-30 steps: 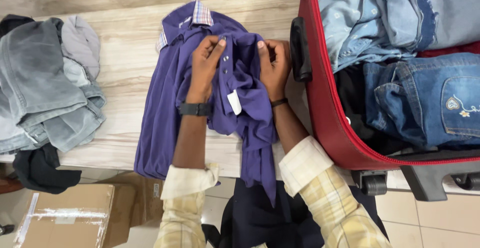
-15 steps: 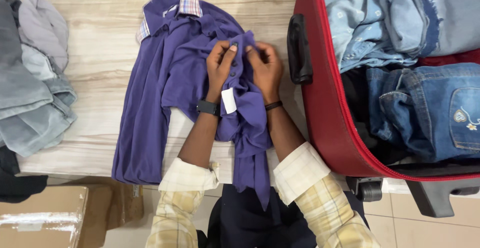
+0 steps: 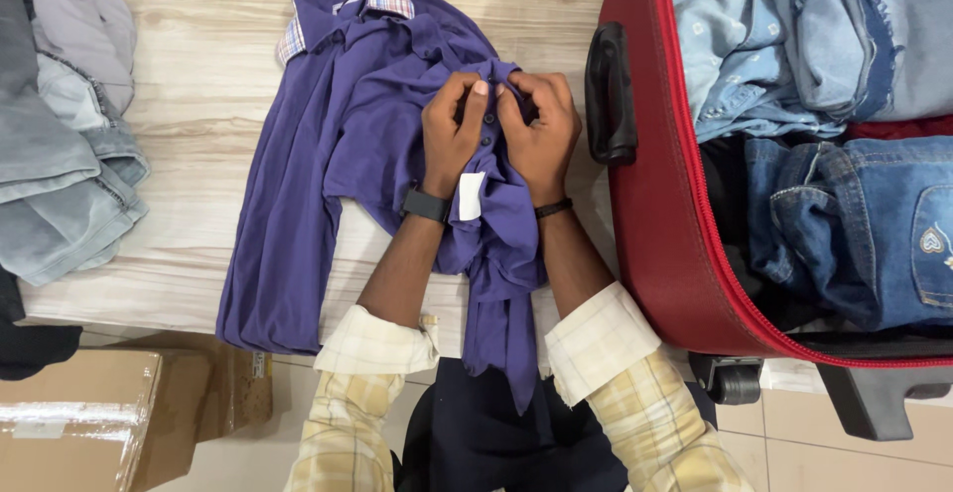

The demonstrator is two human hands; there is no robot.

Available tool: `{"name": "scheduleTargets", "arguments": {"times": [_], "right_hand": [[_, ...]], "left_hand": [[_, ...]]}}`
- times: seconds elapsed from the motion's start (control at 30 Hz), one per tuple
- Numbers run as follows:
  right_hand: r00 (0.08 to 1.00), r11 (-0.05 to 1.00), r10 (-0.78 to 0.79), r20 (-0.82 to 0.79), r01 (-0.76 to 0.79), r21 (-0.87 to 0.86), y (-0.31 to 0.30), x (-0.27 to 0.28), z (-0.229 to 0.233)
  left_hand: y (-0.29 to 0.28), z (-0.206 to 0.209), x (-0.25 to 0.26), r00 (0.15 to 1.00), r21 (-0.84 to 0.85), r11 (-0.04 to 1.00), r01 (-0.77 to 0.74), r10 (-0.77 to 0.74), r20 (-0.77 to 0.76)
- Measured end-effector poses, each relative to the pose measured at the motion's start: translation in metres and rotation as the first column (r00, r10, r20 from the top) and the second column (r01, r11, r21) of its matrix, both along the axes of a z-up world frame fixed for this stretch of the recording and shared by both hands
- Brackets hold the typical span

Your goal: The person folds jeans and a shirt by hand, buttons the shirt collar and front, and places the folded clothes into a red suitcase.

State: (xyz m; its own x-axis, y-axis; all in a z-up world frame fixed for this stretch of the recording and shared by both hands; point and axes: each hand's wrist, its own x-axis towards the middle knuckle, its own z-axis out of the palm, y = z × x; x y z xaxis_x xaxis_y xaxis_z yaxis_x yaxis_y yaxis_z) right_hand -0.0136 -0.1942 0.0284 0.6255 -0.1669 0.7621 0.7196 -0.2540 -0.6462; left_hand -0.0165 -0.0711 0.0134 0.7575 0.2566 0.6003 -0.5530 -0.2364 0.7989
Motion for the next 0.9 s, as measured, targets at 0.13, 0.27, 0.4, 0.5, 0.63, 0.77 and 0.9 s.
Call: {"name": "scheduleTargets", "arguments": {"times": [0.13,0.27,0.4,0.5,0.63,0.77,0.9], "right_hand": [[0.994,0.996,0.090,-0.055,-0.089,0.012,0.000,0.010,-0.010],[0.858,0.860,0.434,-0.275,-0.304,0.410,-0.001,0.022,-0.023],[0.835,0.877,0.412,-0.364,-0.256,0.407,0.001,0.024,-0.027],[0.971,0.983,0.143,-0.192,-0.117,0.143,0.002,0.014,-0.019],[0.983,0.997,0.082,-0.163,-0.078,0.028,-0.001,0.004,-0.003],[0.974,0.996,0.084,-0.209,-0.074,0.055,-0.002,0.004,0.002],[0.973,0.995,0.096,-0.211,-0.086,0.057,-0.002,0.009,-0.006]], "left_hand": [[0.000,-0.003,0.005,0.999,0.004,0.999,-0.052,0.052,0.002],[0.000,-0.003,0.004,0.999,0.005,1.000,-0.028,0.027,0.023],[-0.002,0.000,0.002,0.999,0.009,0.999,-0.043,0.043,0.020],[-0.003,0.004,0.000,0.996,0.043,0.995,-0.085,0.084,0.038],[-0.003,0.010,-0.005,0.997,0.081,0.994,-0.069,0.066,0.034],[-0.004,0.011,-0.006,0.998,0.103,0.993,-0.057,0.054,0.028],[-0.001,0.007,-0.003,1.000,0.077,0.997,-0.014,0.015,-0.013]]}}
